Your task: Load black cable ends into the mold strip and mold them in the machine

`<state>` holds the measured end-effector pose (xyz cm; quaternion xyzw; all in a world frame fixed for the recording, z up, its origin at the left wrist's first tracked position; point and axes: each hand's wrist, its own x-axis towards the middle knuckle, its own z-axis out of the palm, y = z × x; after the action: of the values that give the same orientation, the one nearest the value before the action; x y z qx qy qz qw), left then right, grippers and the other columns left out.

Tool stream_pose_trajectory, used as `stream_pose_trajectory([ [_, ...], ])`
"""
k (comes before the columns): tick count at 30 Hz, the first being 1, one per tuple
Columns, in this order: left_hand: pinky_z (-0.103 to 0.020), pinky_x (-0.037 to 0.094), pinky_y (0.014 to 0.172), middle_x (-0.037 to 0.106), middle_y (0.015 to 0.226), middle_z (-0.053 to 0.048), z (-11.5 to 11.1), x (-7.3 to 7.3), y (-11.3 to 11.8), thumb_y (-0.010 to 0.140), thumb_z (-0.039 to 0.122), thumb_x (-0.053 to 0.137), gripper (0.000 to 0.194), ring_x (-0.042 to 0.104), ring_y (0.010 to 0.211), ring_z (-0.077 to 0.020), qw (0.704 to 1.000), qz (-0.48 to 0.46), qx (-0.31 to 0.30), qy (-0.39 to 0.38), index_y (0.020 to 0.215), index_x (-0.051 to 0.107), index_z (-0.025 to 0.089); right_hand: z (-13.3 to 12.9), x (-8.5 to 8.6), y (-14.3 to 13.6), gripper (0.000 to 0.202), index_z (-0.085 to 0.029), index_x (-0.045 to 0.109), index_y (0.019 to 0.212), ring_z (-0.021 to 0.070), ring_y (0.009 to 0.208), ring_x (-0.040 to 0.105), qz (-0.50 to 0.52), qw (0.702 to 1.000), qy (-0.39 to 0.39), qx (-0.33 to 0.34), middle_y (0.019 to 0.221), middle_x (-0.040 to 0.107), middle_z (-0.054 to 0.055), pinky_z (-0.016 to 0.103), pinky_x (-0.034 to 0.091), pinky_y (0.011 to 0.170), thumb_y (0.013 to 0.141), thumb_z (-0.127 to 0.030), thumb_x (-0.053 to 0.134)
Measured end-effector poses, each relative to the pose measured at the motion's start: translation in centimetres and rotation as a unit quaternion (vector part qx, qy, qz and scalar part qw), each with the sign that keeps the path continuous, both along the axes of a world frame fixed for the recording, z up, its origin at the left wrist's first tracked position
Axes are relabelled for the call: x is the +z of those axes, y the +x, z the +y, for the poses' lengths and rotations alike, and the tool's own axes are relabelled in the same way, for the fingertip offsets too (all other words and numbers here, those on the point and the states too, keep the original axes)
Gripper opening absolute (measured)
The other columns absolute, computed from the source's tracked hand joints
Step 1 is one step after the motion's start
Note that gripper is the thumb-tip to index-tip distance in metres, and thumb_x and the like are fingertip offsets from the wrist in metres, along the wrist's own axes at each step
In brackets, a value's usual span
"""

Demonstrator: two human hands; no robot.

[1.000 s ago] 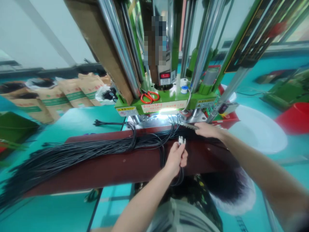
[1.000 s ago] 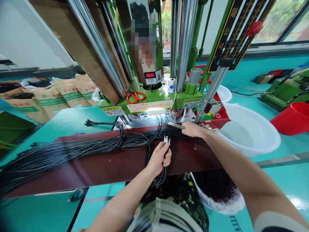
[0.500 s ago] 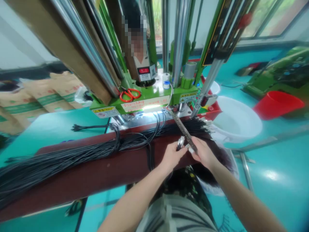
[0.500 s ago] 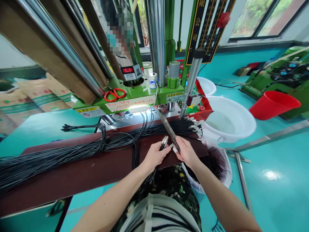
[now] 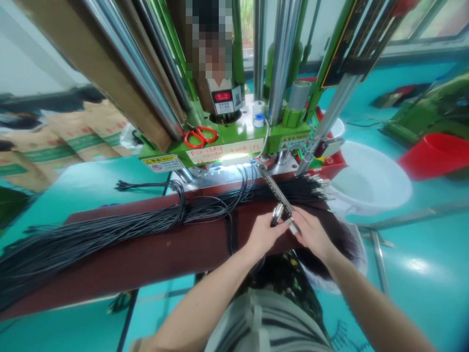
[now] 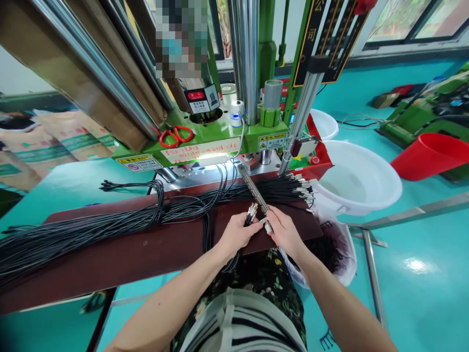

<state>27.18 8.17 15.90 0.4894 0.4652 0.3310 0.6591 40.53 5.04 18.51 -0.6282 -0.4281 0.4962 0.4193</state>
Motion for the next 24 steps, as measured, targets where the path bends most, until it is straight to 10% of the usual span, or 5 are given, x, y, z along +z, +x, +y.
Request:
stream_pose_trajectory([
  [7, -0.017, 0.022, 0.039, 0.041, 0.046, 0.007, 0.0, -0.3, 0.2, 0.062, 0.036, 0.069, 0.029, 0.030, 0.039, -0.0029, 1.000, -0.017, 0.023, 0.005, 0.060, 0.051, 0.014, 0.1, -0.2, -0.1, 0.042, -0.018, 0.058, 0.112, 0.0130, 0.056, 0.050, -0.065, 0.996, 0.044, 0.045, 0.067, 0.055, 0.002, 0.022, 0.042, 0.046, 0.083, -0.046, 0.045],
  [16, -0.017, 0.034, 0.042, 0.045, 0.058, 0.006, -0.3, 1.8, -1.5, 0.075, 0.043, 0.057, 0.027, 0.040, 0.045, -0.0052, 0.983, -0.166, 0.041, -0.064, 0.078, 0.048, 0.018, 0.1, -0.6, -0.1, 0.040, -0.021, 0.059, 0.106, 0.0070, 0.047, 0.041, 0.093, 0.993, -0.028, -0.074, 0.067, 0.052, -0.001, 0.016, 0.029, 0.036, 0.076, -0.047, 0.057],
  [24, -0.016, 0.019, 0.035, 0.034, 0.044, 0.009, -0.4, 1.3, -0.3, 0.067, 0.047, 0.065, 0.036, 0.026, 0.035, -0.0018, 0.990, -0.110, 0.024, -0.087, 0.068, 0.051, 0.014, -0.2, -0.3, -0.1, 0.045, -0.017, 0.058, 0.112, 0.0058, 0.035, 0.033, 0.070, 0.997, -0.004, -0.014, 0.056, 0.050, -0.002, 0.019, 0.021, 0.028, 0.077, -0.046, 0.054],
])
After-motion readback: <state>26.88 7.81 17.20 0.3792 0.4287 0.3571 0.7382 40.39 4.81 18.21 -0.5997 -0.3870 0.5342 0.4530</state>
